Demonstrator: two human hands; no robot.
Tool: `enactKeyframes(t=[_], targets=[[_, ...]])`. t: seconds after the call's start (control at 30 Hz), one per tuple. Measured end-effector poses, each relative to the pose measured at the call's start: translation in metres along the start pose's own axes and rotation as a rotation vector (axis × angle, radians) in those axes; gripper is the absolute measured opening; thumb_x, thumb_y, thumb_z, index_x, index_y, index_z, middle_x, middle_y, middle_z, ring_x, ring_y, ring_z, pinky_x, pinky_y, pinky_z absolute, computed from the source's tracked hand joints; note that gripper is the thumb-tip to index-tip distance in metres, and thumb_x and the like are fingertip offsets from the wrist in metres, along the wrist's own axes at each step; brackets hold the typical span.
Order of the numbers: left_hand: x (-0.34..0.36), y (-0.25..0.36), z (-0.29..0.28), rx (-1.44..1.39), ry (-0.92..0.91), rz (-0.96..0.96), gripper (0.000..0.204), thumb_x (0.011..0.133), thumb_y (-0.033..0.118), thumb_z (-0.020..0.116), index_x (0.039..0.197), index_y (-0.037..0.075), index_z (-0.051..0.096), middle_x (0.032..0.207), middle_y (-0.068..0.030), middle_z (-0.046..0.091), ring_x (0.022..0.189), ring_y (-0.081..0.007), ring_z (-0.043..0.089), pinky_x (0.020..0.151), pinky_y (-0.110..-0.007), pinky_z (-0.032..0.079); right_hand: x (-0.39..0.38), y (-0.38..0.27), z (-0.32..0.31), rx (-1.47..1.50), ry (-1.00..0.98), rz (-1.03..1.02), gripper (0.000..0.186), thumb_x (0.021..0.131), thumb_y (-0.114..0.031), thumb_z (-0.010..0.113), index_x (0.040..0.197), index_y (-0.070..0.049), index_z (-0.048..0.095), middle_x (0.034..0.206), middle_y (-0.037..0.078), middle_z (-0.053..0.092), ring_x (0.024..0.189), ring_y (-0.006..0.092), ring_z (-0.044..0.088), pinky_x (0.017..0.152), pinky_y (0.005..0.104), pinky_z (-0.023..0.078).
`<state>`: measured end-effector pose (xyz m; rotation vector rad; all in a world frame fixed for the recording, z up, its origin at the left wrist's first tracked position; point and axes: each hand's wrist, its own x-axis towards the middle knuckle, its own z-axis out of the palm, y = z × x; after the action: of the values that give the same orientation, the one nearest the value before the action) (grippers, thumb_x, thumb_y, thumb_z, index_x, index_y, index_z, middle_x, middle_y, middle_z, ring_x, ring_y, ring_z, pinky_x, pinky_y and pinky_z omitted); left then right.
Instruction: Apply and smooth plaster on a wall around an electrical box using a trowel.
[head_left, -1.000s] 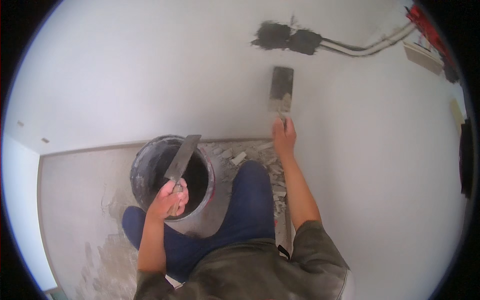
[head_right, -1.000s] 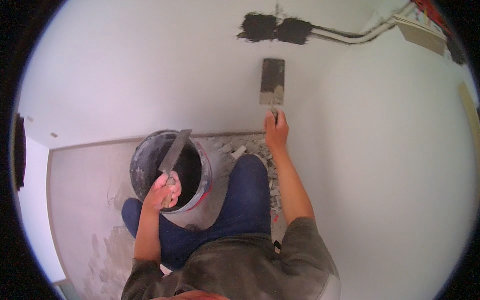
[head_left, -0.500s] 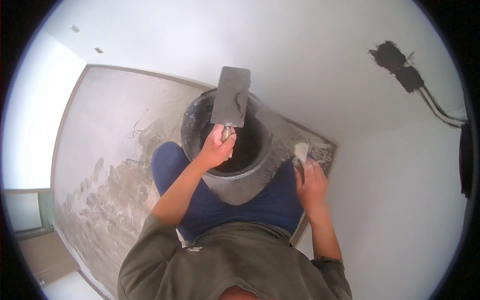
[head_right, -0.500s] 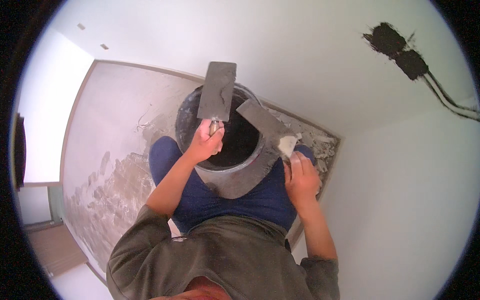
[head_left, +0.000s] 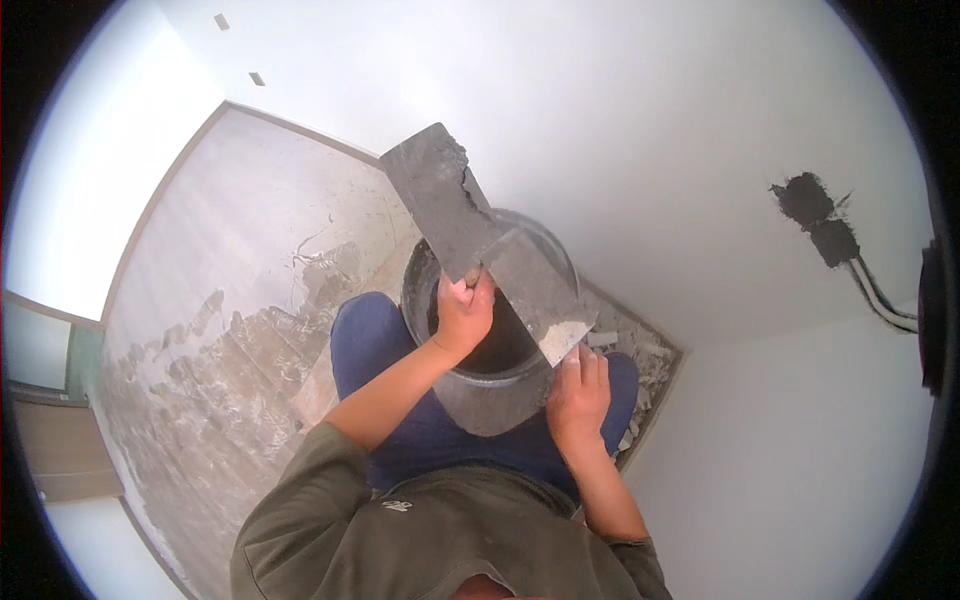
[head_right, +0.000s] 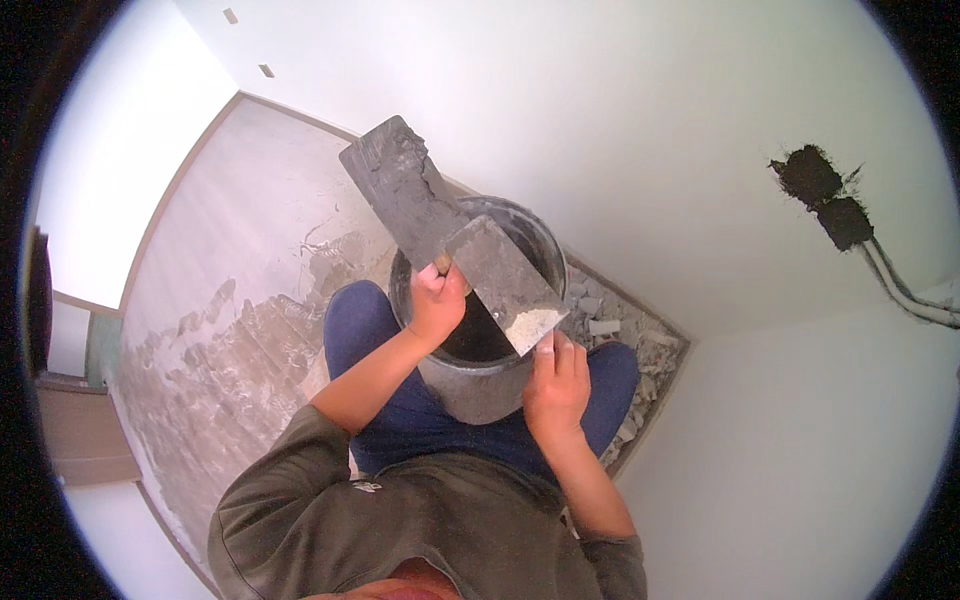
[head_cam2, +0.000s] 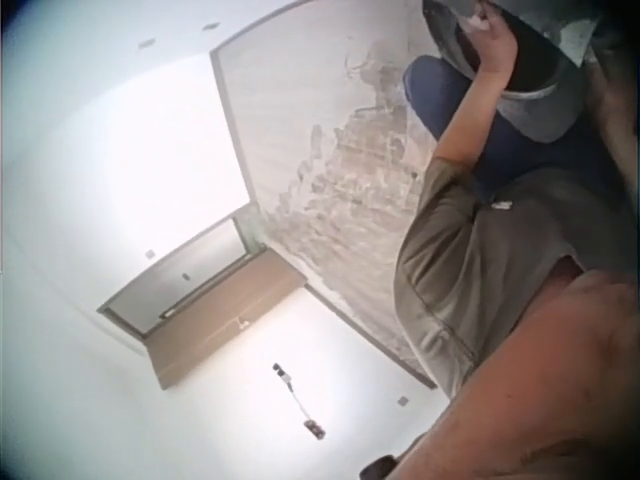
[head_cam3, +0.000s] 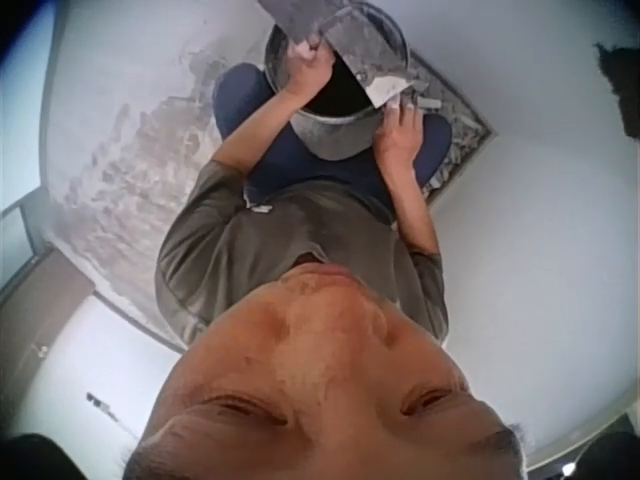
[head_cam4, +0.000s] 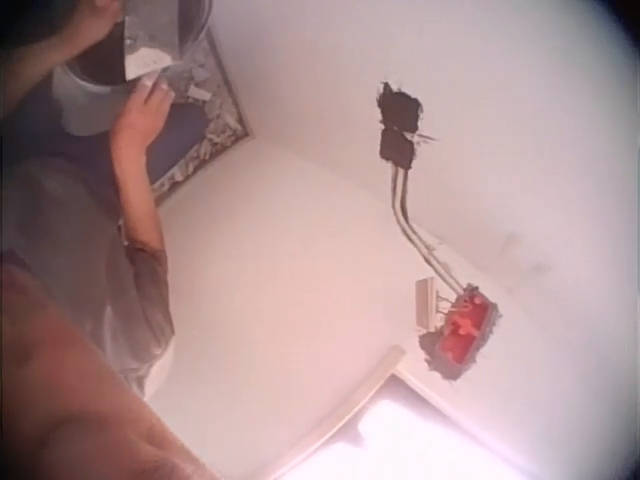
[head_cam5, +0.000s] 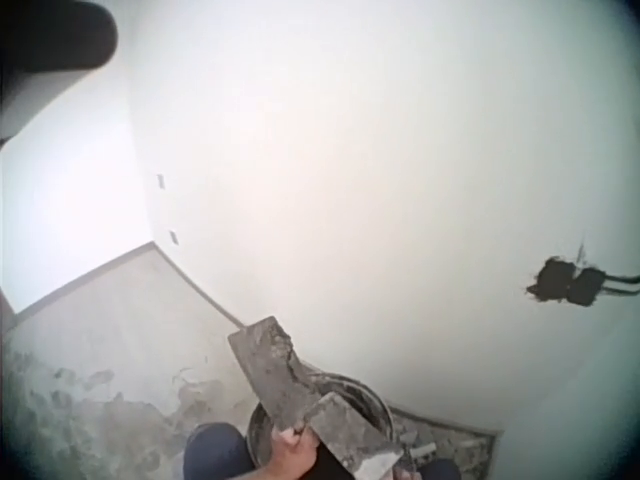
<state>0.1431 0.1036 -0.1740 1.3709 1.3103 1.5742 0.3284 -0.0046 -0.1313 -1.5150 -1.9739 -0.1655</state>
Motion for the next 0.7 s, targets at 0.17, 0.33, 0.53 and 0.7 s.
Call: enactKeyframes(t=[0.17,0.33,0.53,0.7], targets=[[0.006,0.002,-0.002,0.397,-0.040,0.483,0.025,0.085,0.000,0.061,0.109,-0.002,0.061,0.105,-0.0229,0.060,0.094,-0.0436,0.058,0.081,-0.045,0.049,0.010,0.007,0.002,0.024,0.043,-0.005,0.037,0.073,0.005,0.061,0.110,0.006,0.058,0.105,0.020,0.061,0.089,0.0371,0.058,0.076,0.0439,0.051],[0.019,-0.001,-0.018,0.338,-0.138,0.606,0.033,0.077,-0.003,0.064,0.109,-0.002,0.060,0.108,-0.0222,0.057,0.096,-0.0414,0.058,0.084,-0.044,0.049,0.027,0.016,-0.017,0.018,0.059,-0.012,0.032,0.074,0.006,0.063,0.105,0.005,0.058,0.103,0.019,0.061,0.089,0.0372,0.058,0.076,0.0445,0.051],[0.046,0.014,-0.052,0.498,-0.240,0.759,0.033,0.072,-0.005,0.063,0.105,-0.001,0.060,0.104,-0.0171,0.056,0.097,-0.0364,0.057,0.084,-0.042,0.050,0.039,0.032,-0.049,-0.006,0.025,-0.047,0.031,0.075,0.004,0.065,0.105,0.002,0.060,0.100,0.015,0.061,0.089,0.0337,0.059,0.073,0.0428,0.051],[0.072,0.010,-0.077,0.662,-0.403,0.870,0.034,0.072,-0.005,0.060,0.105,0.001,0.060,0.105,-0.0147,0.057,0.097,-0.0348,0.057,0.083,-0.041,0.051,0.040,0.044,-0.064,-0.043,-0.014,-0.062,0.033,0.076,0.002,0.065,0.109,0.000,0.062,0.100,0.014,0.062,0.089,0.0322,0.059,0.073,0.0417,0.051]])
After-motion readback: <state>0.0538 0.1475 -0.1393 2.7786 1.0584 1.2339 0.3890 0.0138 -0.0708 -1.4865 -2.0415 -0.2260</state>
